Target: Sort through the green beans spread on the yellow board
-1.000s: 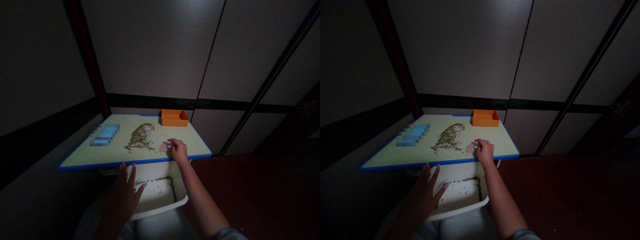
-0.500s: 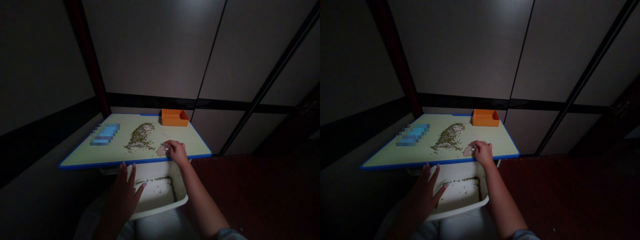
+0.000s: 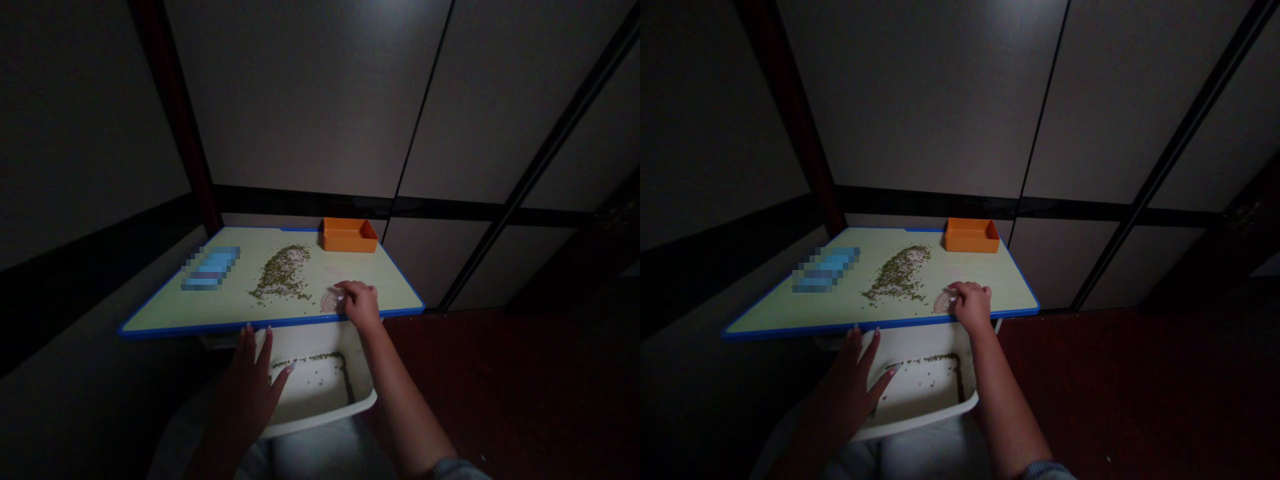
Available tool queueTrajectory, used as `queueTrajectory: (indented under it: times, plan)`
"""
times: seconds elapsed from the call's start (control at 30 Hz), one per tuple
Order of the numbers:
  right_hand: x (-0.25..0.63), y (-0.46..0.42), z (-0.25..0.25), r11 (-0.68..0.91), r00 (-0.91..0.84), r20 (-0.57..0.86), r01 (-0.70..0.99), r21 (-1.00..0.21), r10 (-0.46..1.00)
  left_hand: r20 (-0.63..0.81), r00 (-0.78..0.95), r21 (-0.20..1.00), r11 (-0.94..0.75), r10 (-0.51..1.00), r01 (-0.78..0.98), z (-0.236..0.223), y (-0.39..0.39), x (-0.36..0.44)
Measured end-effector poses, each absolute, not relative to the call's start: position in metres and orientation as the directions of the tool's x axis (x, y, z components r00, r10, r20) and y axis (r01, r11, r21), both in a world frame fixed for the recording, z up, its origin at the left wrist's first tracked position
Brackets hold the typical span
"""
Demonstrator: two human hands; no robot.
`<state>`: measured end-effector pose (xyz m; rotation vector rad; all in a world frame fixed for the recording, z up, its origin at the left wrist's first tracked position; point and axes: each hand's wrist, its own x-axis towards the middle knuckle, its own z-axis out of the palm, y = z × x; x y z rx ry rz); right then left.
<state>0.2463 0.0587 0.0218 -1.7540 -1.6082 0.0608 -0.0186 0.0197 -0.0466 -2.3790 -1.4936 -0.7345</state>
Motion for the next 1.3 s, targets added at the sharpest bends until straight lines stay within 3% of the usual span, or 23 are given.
queueTrajectory:
  times: [0.13,0.4,0.77,1.07,1.3]
  plan:
    - [0.2472,0.0587,0.0226,-0.009,0.272,0.434,0.854,-0.519,0.859,0.538,0.353,0.071,-0.459,0.765,0.886,-0.045,0.0196,-0.018]
    - [0.2466,0.059,0.0207,0.092,0.193,0.455,0.841,-0.533,0.869,0.509,0.341,0.083,-0.44,0.79,0.894,-0.0425,0.0191,-0.0159]
    - [0.2431,0.0611,0.0254,-0.036,0.257,0.368,0.859,-0.511,0.894,0.511,0.328,0.099,-0.433,0.795,0.896,-0.0414,0.018,-0.0154]
    - [0.2462,0.0616,0.0199,0.118,0.152,0.432,0.836,-0.536,0.889,0.51,0.328,0.101,-0.434,0.795,0.895,-0.0444,0.0197,-0.0159]
    - [0.2434,0.0618,0.0227,-0.031,0.277,0.402,0.854,-0.52,0.873,0.507,0.335,0.102,-0.442,0.794,0.891,-0.0428,0.018,-0.0165]
